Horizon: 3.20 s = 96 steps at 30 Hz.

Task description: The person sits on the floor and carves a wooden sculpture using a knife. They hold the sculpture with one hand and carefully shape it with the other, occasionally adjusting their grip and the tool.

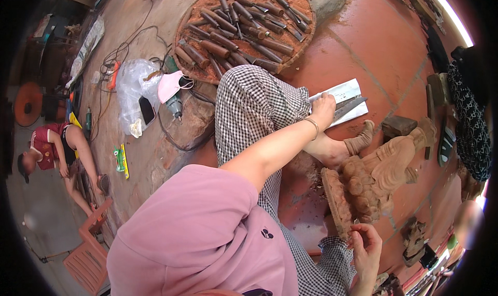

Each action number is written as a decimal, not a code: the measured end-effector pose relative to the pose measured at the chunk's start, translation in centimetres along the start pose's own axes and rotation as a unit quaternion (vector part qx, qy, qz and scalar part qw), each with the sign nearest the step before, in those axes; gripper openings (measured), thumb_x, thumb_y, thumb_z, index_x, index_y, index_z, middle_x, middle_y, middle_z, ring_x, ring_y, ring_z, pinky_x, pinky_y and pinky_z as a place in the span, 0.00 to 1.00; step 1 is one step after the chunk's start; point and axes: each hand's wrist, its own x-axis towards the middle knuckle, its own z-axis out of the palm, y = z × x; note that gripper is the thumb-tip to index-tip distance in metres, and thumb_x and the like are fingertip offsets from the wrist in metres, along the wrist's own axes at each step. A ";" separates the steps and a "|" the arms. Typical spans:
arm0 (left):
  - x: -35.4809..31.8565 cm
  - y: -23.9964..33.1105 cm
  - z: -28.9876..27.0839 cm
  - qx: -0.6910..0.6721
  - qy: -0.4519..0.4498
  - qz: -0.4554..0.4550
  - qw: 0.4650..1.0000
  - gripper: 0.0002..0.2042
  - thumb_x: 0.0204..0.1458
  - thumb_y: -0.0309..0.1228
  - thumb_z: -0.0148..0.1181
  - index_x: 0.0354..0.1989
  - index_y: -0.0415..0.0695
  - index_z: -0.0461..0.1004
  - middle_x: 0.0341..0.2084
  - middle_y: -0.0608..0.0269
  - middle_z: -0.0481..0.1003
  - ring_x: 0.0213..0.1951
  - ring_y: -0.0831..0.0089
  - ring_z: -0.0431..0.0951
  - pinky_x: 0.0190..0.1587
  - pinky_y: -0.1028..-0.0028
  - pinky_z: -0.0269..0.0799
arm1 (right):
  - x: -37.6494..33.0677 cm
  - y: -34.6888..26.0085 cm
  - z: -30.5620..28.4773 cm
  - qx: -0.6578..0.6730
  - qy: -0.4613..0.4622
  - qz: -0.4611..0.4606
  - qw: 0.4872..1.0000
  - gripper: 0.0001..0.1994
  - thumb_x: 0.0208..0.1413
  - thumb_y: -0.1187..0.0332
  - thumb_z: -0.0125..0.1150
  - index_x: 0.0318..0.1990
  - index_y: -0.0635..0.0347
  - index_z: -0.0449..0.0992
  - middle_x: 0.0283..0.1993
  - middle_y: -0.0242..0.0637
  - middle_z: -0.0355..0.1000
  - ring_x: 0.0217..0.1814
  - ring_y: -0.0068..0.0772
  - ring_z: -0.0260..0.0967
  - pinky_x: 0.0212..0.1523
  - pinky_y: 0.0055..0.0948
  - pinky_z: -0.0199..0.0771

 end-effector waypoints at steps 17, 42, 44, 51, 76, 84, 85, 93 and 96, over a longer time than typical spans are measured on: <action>0.2 -0.3 -2.2 0.139 -0.016 0.146 0.979 0.05 0.45 0.24 0.61 0.31 0.38 0.80 0.34 0.48 0.80 0.36 0.54 0.83 0.39 0.61 0.80 | -0.4 -0.6 -0.7 -0.106 -0.028 -0.034 0.993 0.09 0.60 0.69 0.59 0.44 0.65 0.76 0.34 0.38 0.76 0.34 0.27 0.75 0.38 0.27 0.74; -17.3 11.0 -16.2 -0.581 -0.648 0.037 0.491 0.06 0.63 0.29 0.55 0.41 0.38 0.70 0.33 0.66 0.76 0.34 0.82 0.77 0.36 0.78 0.78 | 1.8 1.2 -0.7 -0.255 0.250 -0.264 0.896 0.17 0.48 0.79 0.66 0.47 0.56 0.75 0.35 0.39 0.71 0.35 0.39 0.72 0.33 0.30 0.74; -17.8 10.8 -15.9 -0.495 -0.548 0.312 0.598 0.12 0.55 0.31 0.63 0.43 0.40 0.71 0.34 0.61 0.77 0.37 0.69 0.79 0.41 0.69 0.78 | 2.0 1.2 -0.9 -0.204 0.250 -0.280 0.904 0.09 0.50 0.77 0.66 0.39 0.60 0.75 0.34 0.39 0.71 0.34 0.36 0.72 0.33 0.30 0.73; -21.0 10.1 -13.9 -0.172 -0.281 0.652 0.683 0.20 0.43 0.36 0.70 0.43 0.41 0.75 0.54 0.50 0.70 0.62 0.53 0.65 0.67 0.47 0.54 | 1.2 3.4 -2.6 0.139 0.305 -0.109 0.936 0.10 0.66 0.66 0.54 0.46 0.62 0.76 0.36 0.31 0.73 0.34 0.18 0.69 0.33 0.20 0.73; -14.5 9.7 -17.2 -0.097 -0.321 0.571 0.750 0.13 0.48 0.28 0.64 0.44 0.43 0.80 0.38 0.61 0.77 0.40 0.62 0.77 0.44 0.67 0.73 | -1.4 5.9 -4.0 0.265 0.315 -0.028 0.911 0.27 0.69 0.43 0.38 0.39 0.60 0.72 0.18 0.29 0.65 0.18 0.15 0.59 0.20 0.16 0.59; -14.6 9.6 -17.2 -0.065 -0.332 0.569 0.749 0.17 0.46 0.21 0.57 0.45 0.48 0.82 0.38 0.61 0.75 0.39 0.63 0.74 0.42 0.67 0.72 | -0.6 5.1 -3.2 0.232 0.147 -0.028 0.961 0.25 0.70 0.48 0.41 0.43 0.62 0.77 0.23 0.26 0.69 0.21 0.13 0.62 0.22 0.15 0.62; -14.4 9.5 -17.1 -0.075 -0.339 0.571 0.744 0.18 0.45 0.20 0.56 0.45 0.48 0.82 0.39 0.60 0.75 0.39 0.63 0.74 0.42 0.67 0.71 | -0.4 5.1 -2.8 0.226 0.146 -0.039 0.962 0.23 0.69 0.50 0.44 0.42 0.63 0.77 0.26 0.28 0.70 0.23 0.15 0.65 0.24 0.15 0.65; -13.4 9.1 -17.1 -0.150 -0.382 0.557 0.722 0.11 0.46 0.19 0.59 0.38 0.41 0.80 0.36 0.60 0.76 0.38 0.63 0.76 0.41 0.68 0.72 | -0.3 4.8 -2.5 0.224 0.117 0.025 0.967 0.09 0.61 0.69 0.62 0.42 0.66 0.75 0.35 0.36 0.75 0.35 0.24 0.77 0.36 0.25 0.81; -13.1 9.8 -18.2 -0.132 -0.396 0.515 0.749 0.06 0.45 0.21 0.61 0.32 0.41 0.78 0.33 0.60 0.75 0.36 0.61 0.75 0.40 0.66 0.72 | 0.1 5.1 -2.5 0.255 0.117 0.037 0.959 0.08 0.58 0.72 0.64 0.40 0.67 0.74 0.36 0.37 0.76 0.35 0.27 0.78 0.37 0.25 0.82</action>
